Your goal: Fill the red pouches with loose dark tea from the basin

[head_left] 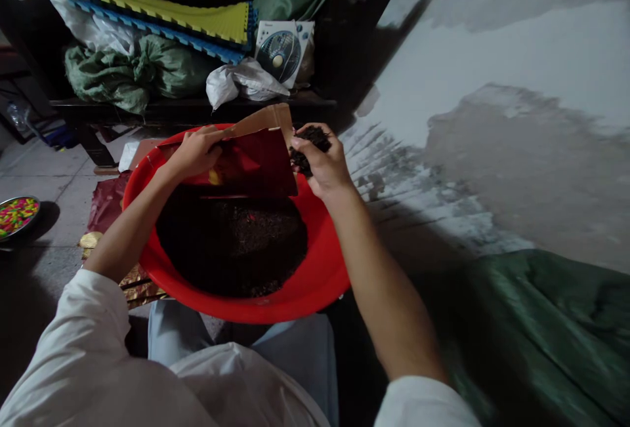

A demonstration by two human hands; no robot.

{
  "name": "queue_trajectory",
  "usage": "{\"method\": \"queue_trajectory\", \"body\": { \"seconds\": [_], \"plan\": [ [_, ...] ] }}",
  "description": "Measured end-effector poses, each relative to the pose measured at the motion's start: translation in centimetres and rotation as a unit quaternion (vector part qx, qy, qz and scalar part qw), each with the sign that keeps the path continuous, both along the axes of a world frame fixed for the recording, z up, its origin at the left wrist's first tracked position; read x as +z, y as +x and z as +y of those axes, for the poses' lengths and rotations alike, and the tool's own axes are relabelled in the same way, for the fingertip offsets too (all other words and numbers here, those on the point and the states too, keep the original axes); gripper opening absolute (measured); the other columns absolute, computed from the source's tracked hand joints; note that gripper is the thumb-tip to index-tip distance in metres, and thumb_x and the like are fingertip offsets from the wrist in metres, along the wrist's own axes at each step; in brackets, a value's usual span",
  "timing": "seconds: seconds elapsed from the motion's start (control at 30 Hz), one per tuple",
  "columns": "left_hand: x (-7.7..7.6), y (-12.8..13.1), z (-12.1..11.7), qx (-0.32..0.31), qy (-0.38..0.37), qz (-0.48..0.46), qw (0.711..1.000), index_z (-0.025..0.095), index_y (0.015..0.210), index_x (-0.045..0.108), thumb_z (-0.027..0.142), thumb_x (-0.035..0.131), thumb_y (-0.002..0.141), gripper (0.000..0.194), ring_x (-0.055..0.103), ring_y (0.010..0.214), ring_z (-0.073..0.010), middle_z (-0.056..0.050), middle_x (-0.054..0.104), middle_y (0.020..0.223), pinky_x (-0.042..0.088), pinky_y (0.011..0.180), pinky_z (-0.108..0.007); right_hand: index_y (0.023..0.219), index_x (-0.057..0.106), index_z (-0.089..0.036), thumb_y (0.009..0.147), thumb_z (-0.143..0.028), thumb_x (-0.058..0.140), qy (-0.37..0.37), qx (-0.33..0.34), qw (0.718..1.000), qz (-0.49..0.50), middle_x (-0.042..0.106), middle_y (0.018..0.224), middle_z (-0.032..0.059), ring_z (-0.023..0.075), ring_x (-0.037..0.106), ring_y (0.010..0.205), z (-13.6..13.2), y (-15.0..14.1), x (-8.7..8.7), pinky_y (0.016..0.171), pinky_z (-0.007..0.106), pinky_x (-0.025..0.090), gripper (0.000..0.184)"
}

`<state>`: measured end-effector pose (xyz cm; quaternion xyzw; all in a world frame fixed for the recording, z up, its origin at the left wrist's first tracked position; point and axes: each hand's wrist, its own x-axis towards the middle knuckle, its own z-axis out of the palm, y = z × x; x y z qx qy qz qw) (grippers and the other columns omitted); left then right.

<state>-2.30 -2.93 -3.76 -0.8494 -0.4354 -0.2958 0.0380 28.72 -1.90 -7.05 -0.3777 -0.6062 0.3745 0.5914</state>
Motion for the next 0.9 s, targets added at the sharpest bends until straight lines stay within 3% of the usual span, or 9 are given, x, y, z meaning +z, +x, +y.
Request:
{"method": "queue_trajectory", "body": {
  "seconds": [0.1,0.2,0.33,0.43,0.57,0.73,0.9],
  "plan": [
    [0.0,0.3,0.0,-0.005,-0.001,0.007,1.000,0.019,0.135,0.079,0.011,0.052,0.093,0.051,0.071,0.118,-0.0295,-0.013,0.078,0.122,0.055,0.104,-0.048,0.109,0.063,-0.030,0.076,-0.077,0.082,0.090,-0.052,0.994,-0.044,0.067,0.107,0.0052,0.0263,0.068,0.104,0.2,-0.8,-0.2,0.089,0.044,0.063,0.060],
    [0.1,0.7,-0.3,-0.018,-0.006,0.016,1.000,0.019,0.131,0.080,0.011,0.052,0.092,0.048,0.071,0.118,-0.0303,-0.013,0.078,0.120,0.054,0.102,-0.048,0.114,0.065,-0.030,0.086,-0.074,0.077,0.107,-0.024,0.989,-0.100,0.069,0.123,0.0082,0.0294,0.065,0.123,-0.7,-1.6,0.6,0.105,0.048,0.059,0.054],
    [0.2,1.6,-1.2,-0.016,-0.026,0.037,0.999,0.020,0.130,0.079,0.010,0.054,0.094,0.045,0.071,0.119,-0.0317,-0.013,0.078,0.120,0.051,0.103,-0.049,0.116,0.071,-0.029,0.093,-0.069,0.070,0.026,0.098,0.974,-0.203,0.075,0.122,0.0065,0.0283,0.068,0.122,-1.7,-2.0,1.4,0.110,0.045,0.058,0.046],
    [0.2,2.4,-1.8,-0.007,-0.045,0.064,0.997,0.020,0.126,0.077,0.011,0.058,0.095,0.038,0.069,0.123,-0.0335,-0.013,0.078,0.122,0.046,0.107,-0.051,0.121,0.074,-0.029,0.096,-0.073,0.065,-0.049,0.145,0.956,-0.249,0.078,0.116,0.0048,0.0270,0.071,0.116,-1.7,-2.0,0.8,0.111,0.046,0.058,0.052],
    [0.1,3.1,-2.2,0.000,-0.053,0.077,0.996,0.020,0.124,0.076,0.013,0.059,0.096,0.034,0.068,0.126,-0.0354,-0.013,0.076,0.126,0.042,0.111,-0.054,0.113,0.076,-0.027,0.090,-0.075,0.073,-0.122,0.173,0.958,-0.191,0.079,0.109,0.0072,0.0281,0.073,0.110,-1.2,-2.2,-0.4,0.102,0.047,0.062,0.053],
    [-0.2,2.9,-1.7,0.005,-0.044,0.056,0.997,0.021,0.126,0.076,0.024,0.063,0.101,0.029,0.066,0.127,-0.0373,-0.014,0.075,0.126,0.042,0.111,-0.055,0.109,0.073,-0.030,0.086,-0.083,0.074,-0.111,0.145,0.980,-0.077,0.079,0.109,0.0085,0.0314,0.074,0.115,-0.6,-2.1,-0.3,0.099,0.051,0.064,0.058],
    [-0.1,1.0,-0.2,0.030,-0.016,-0.006,0.999,0.021,0.136,0.071,0.033,0.061,0.106,0.034,0.066,0.125,-0.0341,-0.013,0.075,0.126,0.048,0.103,-0.049,0.114,0.070,-0.027,0.092,-0.092,0.054,-0.010,0.027,0.998,-0.060,0.078,0.128,0.0111,0.0307,0.069,0.133,0.6,-1.4,0.0,0.110,0.048,0.059,0.070]
  ]
}}
